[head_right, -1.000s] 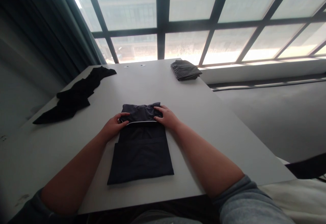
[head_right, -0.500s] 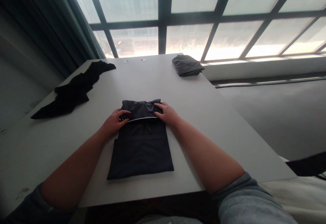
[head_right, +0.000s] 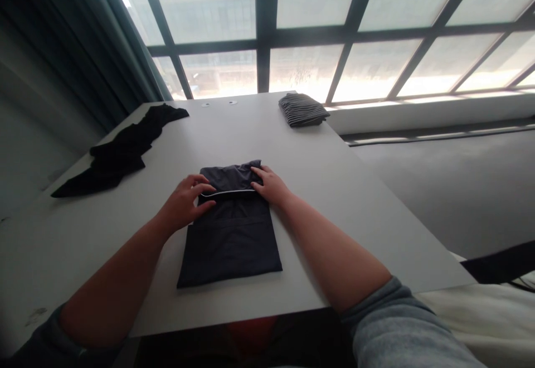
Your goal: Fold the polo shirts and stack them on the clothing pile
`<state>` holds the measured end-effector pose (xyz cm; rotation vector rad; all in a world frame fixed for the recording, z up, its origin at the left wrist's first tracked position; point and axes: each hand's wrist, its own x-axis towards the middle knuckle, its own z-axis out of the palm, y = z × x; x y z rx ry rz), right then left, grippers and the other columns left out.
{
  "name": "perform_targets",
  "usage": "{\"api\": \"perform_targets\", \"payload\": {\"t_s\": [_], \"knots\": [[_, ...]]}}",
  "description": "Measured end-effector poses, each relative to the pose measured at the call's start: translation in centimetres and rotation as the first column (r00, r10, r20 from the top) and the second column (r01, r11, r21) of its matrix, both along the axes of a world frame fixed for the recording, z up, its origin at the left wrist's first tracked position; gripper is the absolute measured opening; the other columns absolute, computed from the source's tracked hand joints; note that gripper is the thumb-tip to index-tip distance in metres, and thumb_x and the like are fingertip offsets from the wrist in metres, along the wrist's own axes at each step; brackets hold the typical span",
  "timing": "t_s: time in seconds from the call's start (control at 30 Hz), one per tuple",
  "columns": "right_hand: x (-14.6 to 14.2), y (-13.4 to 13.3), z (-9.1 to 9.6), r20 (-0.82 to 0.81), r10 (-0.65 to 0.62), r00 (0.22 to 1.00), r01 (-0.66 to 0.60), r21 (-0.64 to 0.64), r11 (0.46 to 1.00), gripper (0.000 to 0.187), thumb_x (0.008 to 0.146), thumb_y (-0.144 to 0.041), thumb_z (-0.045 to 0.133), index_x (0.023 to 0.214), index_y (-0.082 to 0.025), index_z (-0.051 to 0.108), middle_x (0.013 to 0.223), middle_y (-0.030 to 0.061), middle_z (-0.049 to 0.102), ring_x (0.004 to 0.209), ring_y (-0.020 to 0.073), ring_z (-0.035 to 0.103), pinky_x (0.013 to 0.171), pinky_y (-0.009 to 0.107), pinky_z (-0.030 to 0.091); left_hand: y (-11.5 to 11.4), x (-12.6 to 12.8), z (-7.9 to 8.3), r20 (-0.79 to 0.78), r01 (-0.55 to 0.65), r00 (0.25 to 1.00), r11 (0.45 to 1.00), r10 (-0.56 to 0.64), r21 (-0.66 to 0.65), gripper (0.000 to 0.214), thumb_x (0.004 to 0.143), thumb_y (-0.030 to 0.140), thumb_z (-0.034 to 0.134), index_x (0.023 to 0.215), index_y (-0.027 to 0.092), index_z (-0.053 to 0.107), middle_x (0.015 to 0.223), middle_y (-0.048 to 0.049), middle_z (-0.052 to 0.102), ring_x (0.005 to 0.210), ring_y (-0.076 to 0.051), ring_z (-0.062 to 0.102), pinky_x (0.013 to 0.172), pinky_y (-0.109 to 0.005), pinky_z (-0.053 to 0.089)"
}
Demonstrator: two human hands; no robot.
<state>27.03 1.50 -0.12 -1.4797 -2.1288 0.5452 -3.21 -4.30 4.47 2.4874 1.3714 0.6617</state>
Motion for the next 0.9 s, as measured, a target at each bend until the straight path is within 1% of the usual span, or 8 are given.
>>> {"api": "perform_targets", "payload": {"t_s": [0.07,0.13,0.23,0.33,0.47,0.63,0.77,0.9], "knots": [[0.1,0.1,-0.1,0.002,-0.016,1.000,0.016,0.012,1.000,0.062,0.096,-0.032,0.061,0.155,-0.015,0.053,0.156,0.0155,0.049,0.145,0.0291,0.049,0.126,0.043,0.036,-1.8,1.6,1.3,-0.049,0.264,0.961,0.956,-0.272,-0.130,0.026,0.095,0.042,0.067,0.113,0.024,0.071,0.121,-0.0093,0.062,0.112,-0.025,0.060,0.104,-0.039,0.048],[0.1,0.2,-0.2,-0.003,-0.030,1.000,0.030,0.020,0.999,0.062,0.096,-0.032,0.061,0.155,-0.016,0.053,0.156,0.0149,0.050,0.145,0.0288,0.048,0.126,0.043,0.036,-3.9,3.4,1.9,-0.088,0.453,0.868,0.852,-0.488,-0.263,0.026,0.093,0.044,0.070,0.111,0.026,0.069,0.113,-0.0064,0.065,0.104,-0.023,0.063,0.099,-0.037,0.048],[0.2,0.3,-0.4,-0.013,-0.025,1.000,0.026,0.015,1.000,0.061,0.096,-0.031,0.060,0.155,-0.016,0.053,0.155,0.0149,0.051,0.144,0.0279,0.049,0.126,0.042,0.036,-6.5,5.6,1.8,-0.134,0.540,0.782,0.769,-0.608,-0.341,0.040,0.081,0.045,0.083,0.113,0.028,0.068,0.117,-0.0051,0.064,0.104,-0.024,0.062,0.098,-0.038,0.046],[0.3,0.5,-0.6,-0.014,-0.017,1.000,0.017,0.003,1.000,0.060,0.097,-0.031,0.058,0.155,-0.014,0.052,0.155,0.0163,0.050,0.145,0.0274,0.049,0.127,0.041,0.035,-7.7,6.5,1.8,-0.184,0.491,0.800,0.799,-0.572,-0.346,0.048,0.076,0.040,0.086,0.119,0.029,0.067,0.124,-0.0065,0.060,0.108,-0.027,0.060,0.097,-0.040,0.046],[0.4,0.8,-1.1,-0.036,-0.035,0.999,0.034,-0.019,0.999,0.063,0.098,-0.036,0.059,0.156,-0.011,0.050,0.161,0.0197,0.039,0.152,0.0290,0.038,0.129,0.041,0.029,-7.8,6.6,2.4,-0.255,0.451,0.815,0.846,-0.520,-0.284,0.050,0.078,0.018,0.072,0.127,0.030,0.064,0.131,-0.0082,0.058,0.110,-0.028,0.059,0.098,-0.042,0.046],[0.7,0.9,-1.3,-0.049,-0.052,0.997,0.053,0.011,0.999,0.065,0.093,-0.033,0.066,0.153,-0.013,0.053,0.169,0.0183,0.022,0.157,0.0304,0.029,0.131,0.042,0.026,-7.1,5.1,2.3,-0.342,0.235,0.900,0.962,-0.269,-0.138,0.062,0.075,0.005,0.057,0.131,0.031,0.064,0.130,-0.0111,0.061,0.108,-0.028,0.060,0.093,-0.043,0.047],[0.7,0.9,-1.3,-0.014,0.000,1.000,0.000,0.020,1.000,0.054,0.094,-0.033,0.064,0.146,-0.015,0.062,0.162,0.0172,0.037,0.152,0.0288,0.038,0.130,0.041,0.029,-6.3,2.1,2.2,-0.405,0.108,0.893,0.968,-0.195,-0.226,0.080,0.062,0.010,0.062,0.140,0.029,0.060,0.122,-0.0128,0.065,0.107,-0.032,0.062,0.089,-0.041,0.049],[0.6,0.9,-1.0,0.020,-0.008,1.000,0.007,0.022,1.000,0.053,0.096,-0.036,0.061,0.145,-0.014,0.063,0.164,0.0169,0.036,0.155,0.0311,0.033,0.131,0.045,0.026,-5.2,0.7,3.5,-0.406,0.045,0.898,0.954,-0.168,-0.296,0.053,0.070,0.011,0.056,0.118,0.029,0.066,0.109,-0.0065,0.070,0.096,-0.027,0.066,0.080,-0.035,0.048]]}}
